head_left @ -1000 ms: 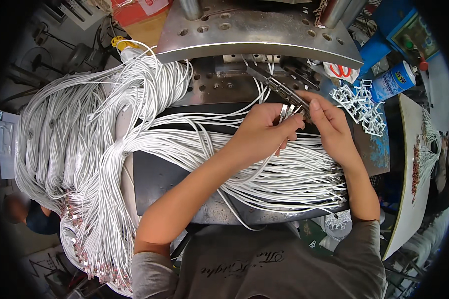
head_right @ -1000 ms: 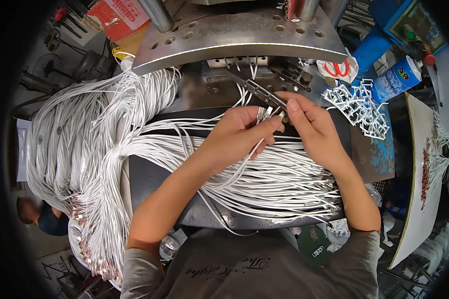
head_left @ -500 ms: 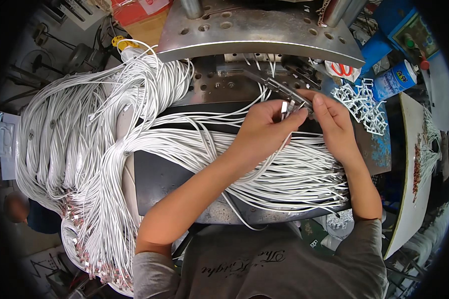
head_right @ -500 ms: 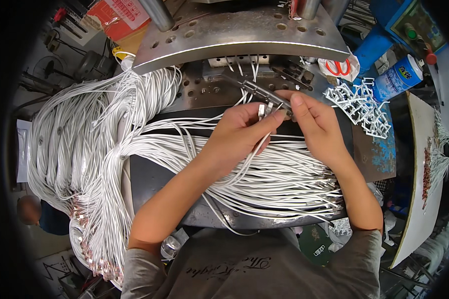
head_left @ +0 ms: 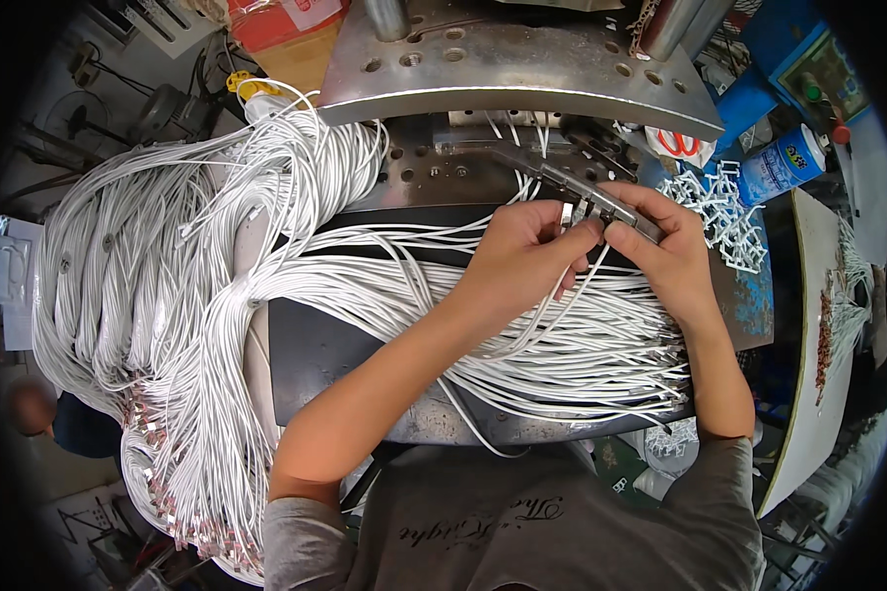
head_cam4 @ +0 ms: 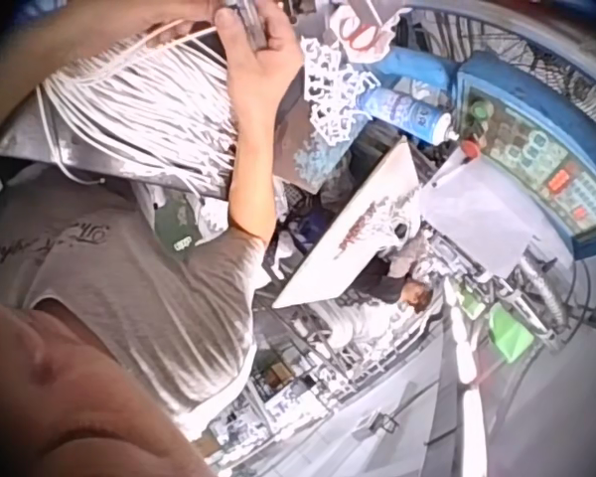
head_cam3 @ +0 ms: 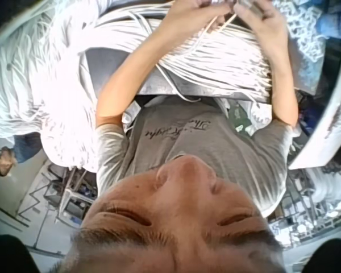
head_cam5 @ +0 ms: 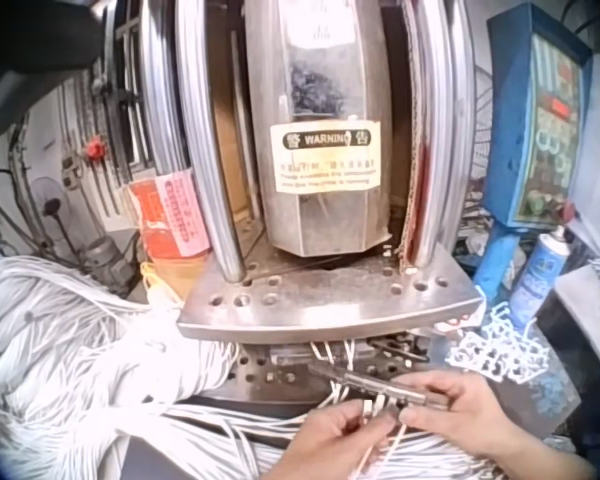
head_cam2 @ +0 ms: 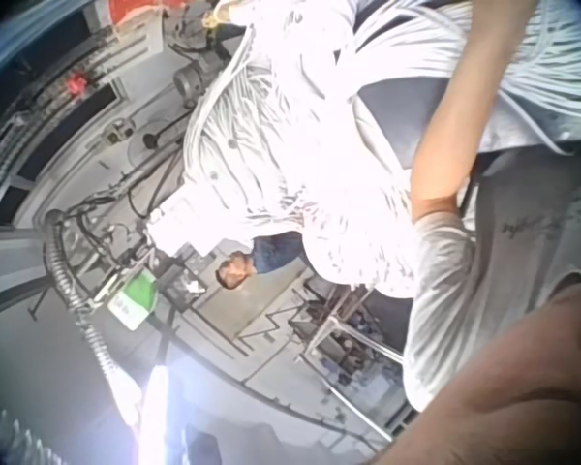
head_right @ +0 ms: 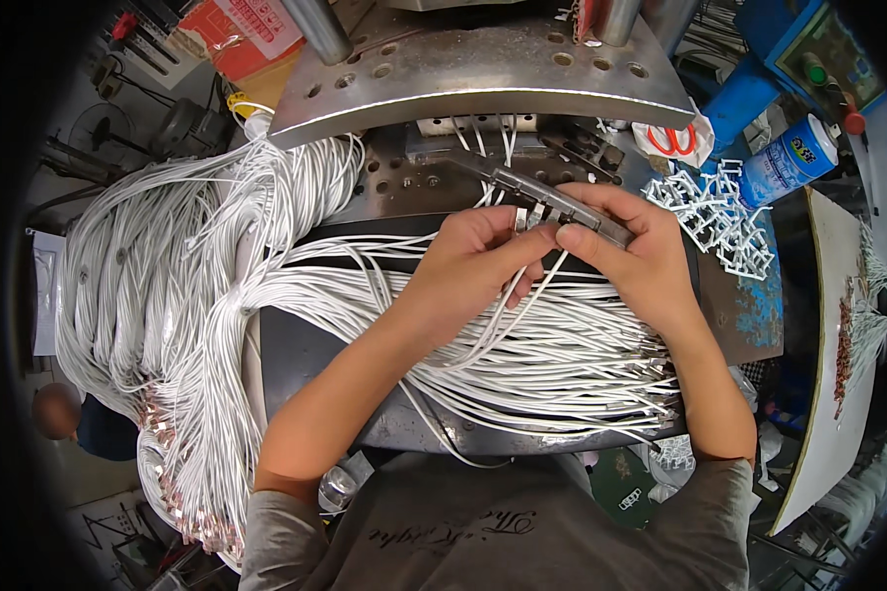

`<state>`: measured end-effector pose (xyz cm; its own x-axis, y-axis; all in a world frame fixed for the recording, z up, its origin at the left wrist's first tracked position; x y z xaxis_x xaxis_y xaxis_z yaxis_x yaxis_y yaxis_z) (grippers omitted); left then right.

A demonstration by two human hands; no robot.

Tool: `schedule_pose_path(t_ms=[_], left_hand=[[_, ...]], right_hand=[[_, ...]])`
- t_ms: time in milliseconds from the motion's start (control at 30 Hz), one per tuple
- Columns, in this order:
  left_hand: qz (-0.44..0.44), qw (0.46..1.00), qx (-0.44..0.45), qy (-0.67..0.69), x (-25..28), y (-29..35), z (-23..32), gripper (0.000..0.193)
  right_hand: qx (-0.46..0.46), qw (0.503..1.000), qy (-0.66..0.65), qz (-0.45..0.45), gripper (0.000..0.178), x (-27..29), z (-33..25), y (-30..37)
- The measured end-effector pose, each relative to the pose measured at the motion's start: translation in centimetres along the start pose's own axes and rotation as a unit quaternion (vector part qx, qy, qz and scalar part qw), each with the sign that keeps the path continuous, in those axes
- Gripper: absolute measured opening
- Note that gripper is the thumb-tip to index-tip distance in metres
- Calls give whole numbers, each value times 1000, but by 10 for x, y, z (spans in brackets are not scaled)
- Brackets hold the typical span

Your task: The recorder is organizing individual white wires and inserting them into a connector or alignment jig as part of a wire harness assembly.

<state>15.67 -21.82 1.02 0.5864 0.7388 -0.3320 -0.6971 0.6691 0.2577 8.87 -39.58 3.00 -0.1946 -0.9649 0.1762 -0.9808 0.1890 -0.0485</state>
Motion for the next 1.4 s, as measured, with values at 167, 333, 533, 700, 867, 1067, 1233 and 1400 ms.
schedule_pose_path(t_ms=[167,333,533,700,867,1067,1233,1400], left_hand=[[34,997,-64,-15,3,-2,1,21],[65,996,-50,22,6,-2,4,21],[27,999,-3,35,7,-2,4,22],[48,996,14,76,4,-1,6,21],[47,997,-28,47,15,-6,2,22],[39,999,-20,26,15,-7,1,25],[48,988,-92,-112,16,-7,1,24],[69,911,-231,-335,24,-6,24,26]], right_hand=[[-21,999,-24,31,37,7,9,-2],[-61,994,-76,54,37,10,11,0],[-25,999,-13,34,33,12,8,-1],[-15,999,-13,50,31,18,11,-2],[-45,994,-71,72,33,20,18,-3],[7,997,61,50,31,20,7,-2],[25,995,87,42,31,33,-1,0],[-1,983,175,-47,26,55,-1,-3]])
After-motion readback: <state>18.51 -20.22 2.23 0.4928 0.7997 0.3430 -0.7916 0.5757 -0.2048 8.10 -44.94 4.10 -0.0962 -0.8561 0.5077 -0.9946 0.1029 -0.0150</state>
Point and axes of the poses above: each hand's wrist, its own y-axis away from the middle knuckle, its own x-axis out of the back of the hand, z = x × y, the point moved 2 cm from there along -y, towards the middle knuckle, and after that the axes turned 4 degrees about z, right-handed, at the moved point
